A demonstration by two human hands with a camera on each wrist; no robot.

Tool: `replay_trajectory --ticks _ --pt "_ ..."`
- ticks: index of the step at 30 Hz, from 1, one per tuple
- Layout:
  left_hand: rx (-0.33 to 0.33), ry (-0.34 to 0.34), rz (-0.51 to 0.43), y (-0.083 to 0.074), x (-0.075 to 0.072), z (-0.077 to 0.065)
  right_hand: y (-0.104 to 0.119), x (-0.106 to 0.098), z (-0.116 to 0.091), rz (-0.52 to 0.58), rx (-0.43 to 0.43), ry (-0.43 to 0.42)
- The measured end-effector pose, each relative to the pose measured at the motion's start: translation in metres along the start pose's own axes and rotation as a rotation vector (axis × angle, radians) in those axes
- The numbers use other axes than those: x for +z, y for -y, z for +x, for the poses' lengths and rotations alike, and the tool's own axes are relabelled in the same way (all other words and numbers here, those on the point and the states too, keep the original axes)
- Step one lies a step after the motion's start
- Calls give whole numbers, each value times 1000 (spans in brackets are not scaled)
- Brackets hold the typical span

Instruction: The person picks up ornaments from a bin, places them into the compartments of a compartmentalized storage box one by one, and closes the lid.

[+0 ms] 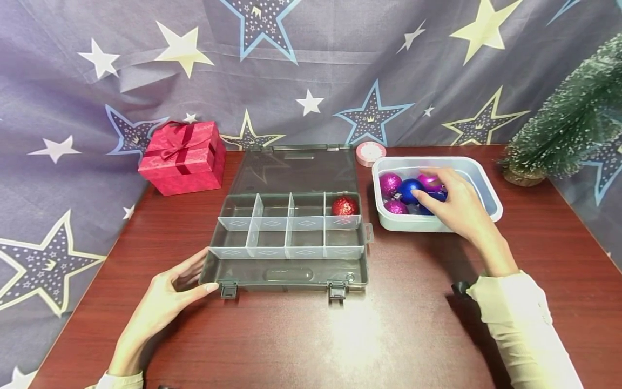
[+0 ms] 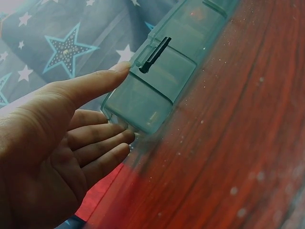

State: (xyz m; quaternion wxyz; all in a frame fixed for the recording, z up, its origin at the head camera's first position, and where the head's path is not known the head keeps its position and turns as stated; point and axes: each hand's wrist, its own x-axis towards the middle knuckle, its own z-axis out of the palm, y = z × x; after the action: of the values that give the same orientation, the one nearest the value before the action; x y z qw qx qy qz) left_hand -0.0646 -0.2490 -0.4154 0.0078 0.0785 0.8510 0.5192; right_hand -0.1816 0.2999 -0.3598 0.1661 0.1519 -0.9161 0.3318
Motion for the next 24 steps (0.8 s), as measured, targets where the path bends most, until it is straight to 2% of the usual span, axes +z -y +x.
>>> replay_trajectory --ticks 4,11,24 --pt "4 -1 1 0 0 0 -5 -1 1 -21 19 55" --pt "7 -1 -11 1 0 0 -10 1 6 -23 -25 152" --pt "9 -1 -32 1 0 -1 -7 2 19 -43 59 265"
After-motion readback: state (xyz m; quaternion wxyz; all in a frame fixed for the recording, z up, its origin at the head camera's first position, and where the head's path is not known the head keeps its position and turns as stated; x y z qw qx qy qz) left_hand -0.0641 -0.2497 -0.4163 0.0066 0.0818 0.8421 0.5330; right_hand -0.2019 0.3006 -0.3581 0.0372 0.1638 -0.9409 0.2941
